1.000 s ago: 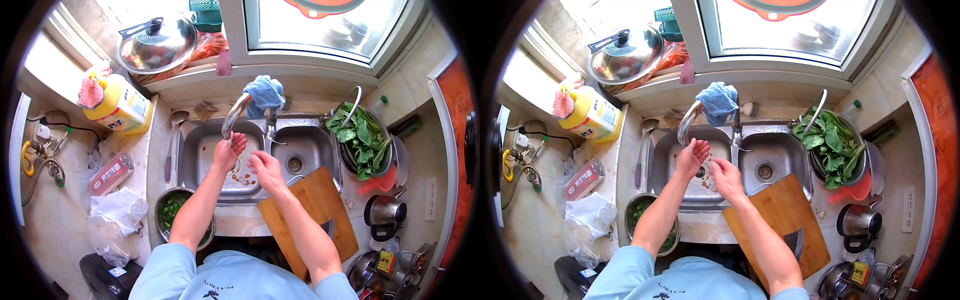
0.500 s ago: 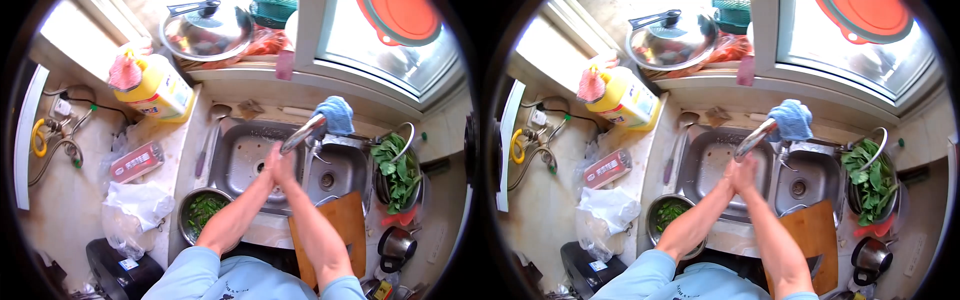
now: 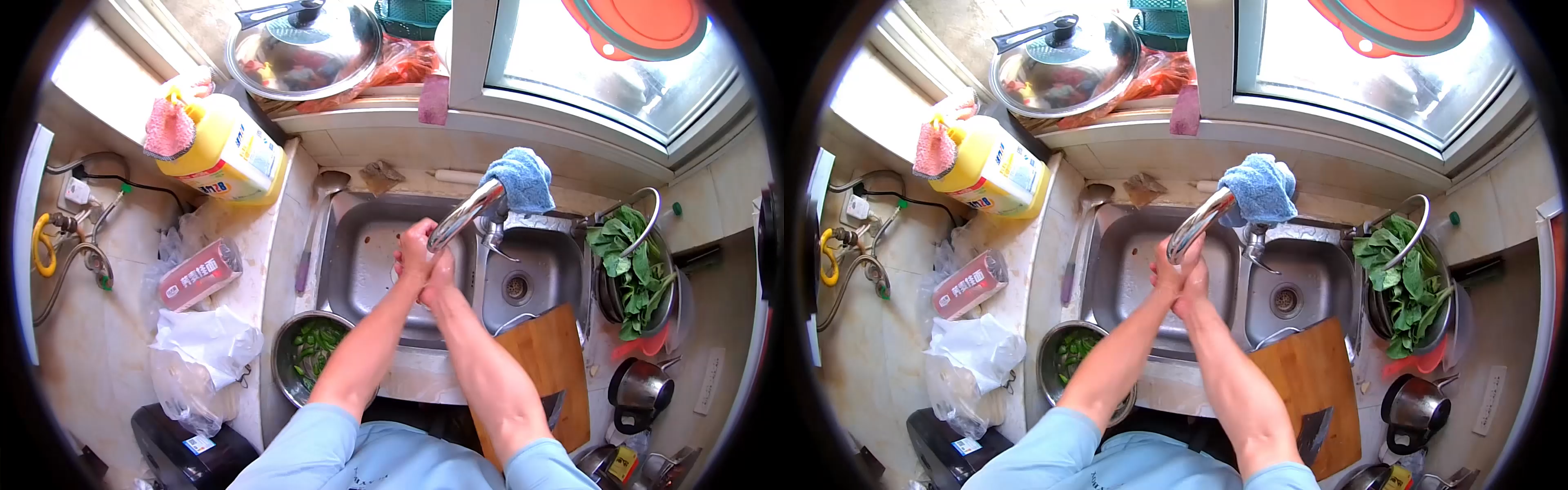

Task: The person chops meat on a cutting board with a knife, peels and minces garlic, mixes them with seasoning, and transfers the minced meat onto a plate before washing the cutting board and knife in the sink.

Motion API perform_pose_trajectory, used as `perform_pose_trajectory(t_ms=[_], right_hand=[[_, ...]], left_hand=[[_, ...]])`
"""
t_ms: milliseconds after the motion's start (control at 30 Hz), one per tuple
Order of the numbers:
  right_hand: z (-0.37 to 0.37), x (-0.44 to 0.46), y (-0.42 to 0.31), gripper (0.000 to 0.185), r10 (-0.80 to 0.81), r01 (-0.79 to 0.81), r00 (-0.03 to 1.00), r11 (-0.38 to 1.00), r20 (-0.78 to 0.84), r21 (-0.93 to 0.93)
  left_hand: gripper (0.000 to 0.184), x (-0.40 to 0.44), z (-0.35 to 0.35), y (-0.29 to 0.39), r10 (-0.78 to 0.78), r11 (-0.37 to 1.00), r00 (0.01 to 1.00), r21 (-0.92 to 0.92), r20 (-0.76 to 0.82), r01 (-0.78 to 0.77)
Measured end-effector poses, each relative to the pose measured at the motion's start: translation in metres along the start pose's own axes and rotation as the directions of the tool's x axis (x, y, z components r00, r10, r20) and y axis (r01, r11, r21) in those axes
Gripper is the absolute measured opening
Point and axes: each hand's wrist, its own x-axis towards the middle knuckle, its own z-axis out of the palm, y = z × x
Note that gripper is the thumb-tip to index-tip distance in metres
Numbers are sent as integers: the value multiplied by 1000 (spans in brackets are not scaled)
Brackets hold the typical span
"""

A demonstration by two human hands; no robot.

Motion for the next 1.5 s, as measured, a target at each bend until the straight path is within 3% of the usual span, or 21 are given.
perform_pose_trajectory(t_ms=[100,200,300,367,467,500,567,633,667,800,900,967,1000,1100,1167,1200,1233,1333,1433,1467,1500], right_hand=[[17,-3,1,51,-149,193,975,935,-163,298],[2,11,2,34,-221,257,910,965,-351,59],[-14,29,-6,26,-134,139,938,990,-320,-9],[-22,33,0,27,-35,31,960,999,-278,-17],[-24,36,4,22,-164,153,986,958,27,243],[-17,31,7,23,-329,328,943,945,-51,-16],[-2,20,11,25,-623,400,756,683,-200,-612],[-21,22,13,30,-838,187,497,-149,224,-971],[-5,16,11,37,-826,-32,484,-346,289,-938],[-63,45,43,61,-498,134,653,-665,571,-734],[-59,46,-17,36,-770,406,632,239,83,-882],[-21,10,-25,32,-574,377,814,639,-89,-670],[-22,7,-28,31,-396,388,918,887,18,-249],[-5,-12,-34,40,-189,172,979,968,78,183],[1,-19,-16,41,-213,211,970,977,-117,-27],[6,-19,-12,42,-235,210,951,968,-204,-136],[5,-21,-6,42,-234,222,944,972,-232,-76],[7,-21,-4,41,-217,256,933,961,-285,104],[11,-29,-5,47,-313,238,834,947,-454,-216],[-2,-30,1,48,-450,86,792,752,-413,-653],[-27,-37,17,49,-541,-118,780,367,-315,-923]], left_hand=[[56,8,-6,-8,251,949,967,188,30,-252],[30,3,-9,-13,62,986,954,131,294,-104],[33,1,-21,-2,256,817,764,290,592,-498],[33,9,-26,5,-68,997,805,69,589,34],[33,10,-28,29,-298,524,725,-528,621,668],[36,9,-22,24,-373,485,711,-528,596,697],[42,10,-11,-7,-446,468,688,-506,572,724],[49,14,-5,-64,-442,517,676,-448,590,729],[49,15,-4,-60,-475,489,672,-464,568,738],[34,1,-3,-8,-589,331,695,-662,413,673],[41,-24,13,51,-542,356,635,-534,551,767],[29,-27,3,48,-586,360,666,-587,463,725],[26,-23,1,35,-535,381,719,-633,444,674],[18,-20,-1,11,-565,487,761,-617,318,619],[24,-20,4,11,-619,691,772,-367,143,622],[33,-25,19,-9,-134,987,988,-101,-78,126],[34,-32,22,-9,-58,998,998,22,-18,58],[31,-13,0,-15,355,830,896,350,267,-434],[25,-3,-21,3,436,635,761,434,481,-639],[20,17,-39,12,523,412,569,396,634,-821],[26,25,-57,17,220,390,619,513,754,-765]])
